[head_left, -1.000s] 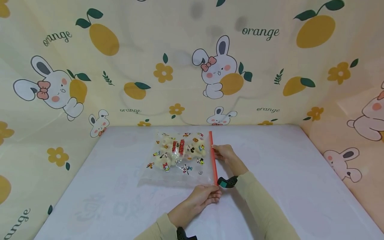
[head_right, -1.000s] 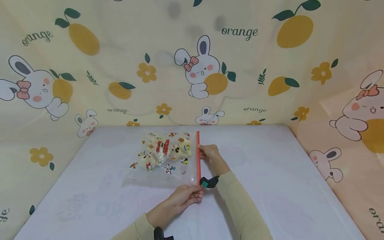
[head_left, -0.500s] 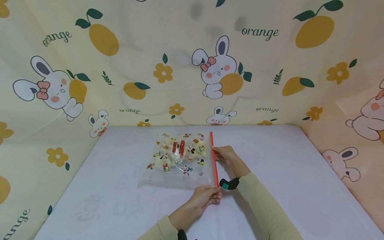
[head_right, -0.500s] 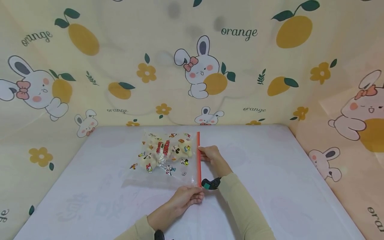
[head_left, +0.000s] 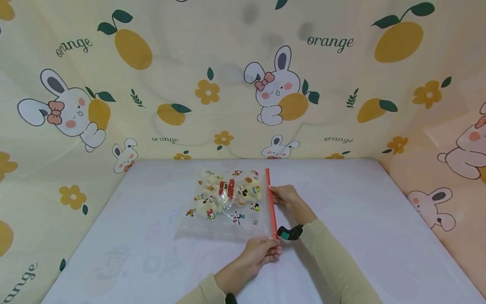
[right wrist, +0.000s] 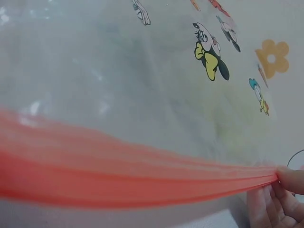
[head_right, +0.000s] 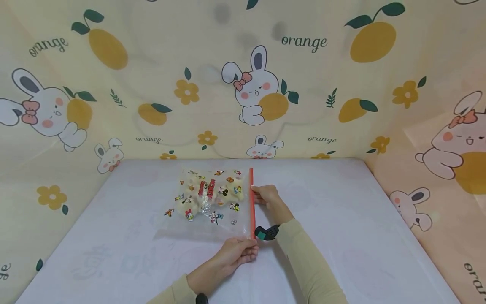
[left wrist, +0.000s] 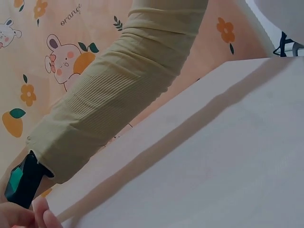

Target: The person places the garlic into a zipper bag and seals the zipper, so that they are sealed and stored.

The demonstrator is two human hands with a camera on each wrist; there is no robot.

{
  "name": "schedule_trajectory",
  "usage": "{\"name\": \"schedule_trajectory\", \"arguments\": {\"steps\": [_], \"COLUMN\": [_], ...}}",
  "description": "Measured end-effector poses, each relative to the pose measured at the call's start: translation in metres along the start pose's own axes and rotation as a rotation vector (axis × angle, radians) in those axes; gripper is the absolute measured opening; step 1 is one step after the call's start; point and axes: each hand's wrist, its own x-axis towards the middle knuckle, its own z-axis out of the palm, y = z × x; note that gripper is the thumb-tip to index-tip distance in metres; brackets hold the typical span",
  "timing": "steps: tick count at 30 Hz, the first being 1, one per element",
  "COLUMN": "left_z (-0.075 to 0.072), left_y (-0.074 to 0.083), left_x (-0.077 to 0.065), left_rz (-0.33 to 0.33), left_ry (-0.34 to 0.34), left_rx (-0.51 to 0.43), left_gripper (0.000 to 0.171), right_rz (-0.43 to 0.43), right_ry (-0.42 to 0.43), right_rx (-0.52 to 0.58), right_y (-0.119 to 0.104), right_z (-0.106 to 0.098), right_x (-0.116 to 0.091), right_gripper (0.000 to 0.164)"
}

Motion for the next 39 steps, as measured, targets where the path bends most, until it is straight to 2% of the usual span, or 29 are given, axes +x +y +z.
{"name": "schedule_trajectory", "arguments": {"steps": [11, 20, 35, 39], "left_z": [0.0, 0.003, 0.0023, 0.0024], "left_y": [0.0002, -0.004, -0.0051, -0.0056], "left_x": [-0.0042, -0.0079, -0.0085, -0.0092], "left_rz": [-0.015, 0.009, -0.038, -0.033], "left_ry": [-0.029, -0.011, 0.008, 0.005], "left_rx": [-0.002, 0.002, 0.015, 0.009], "left_gripper": [0.019, 0.024, 0.024, 0.024], "right_rz": [-0.021, -0.019, -0.008, -0.011], "right_ry": [-0.005, -0.005, 0.008, 0.007], "right_rx": [0.02, 0.023, 0.026, 0.029], "right_y": [-0.0014, -0.0006, -0.002, -0.0019], "right_z": [-0.0003, -0.0008, -0.0008, -0.0004], "right_x": [-0.0024, -0.0012, 0.0001, 0.0], "right_gripper": [0.039, 0.037, 0.035, 0.036]}}
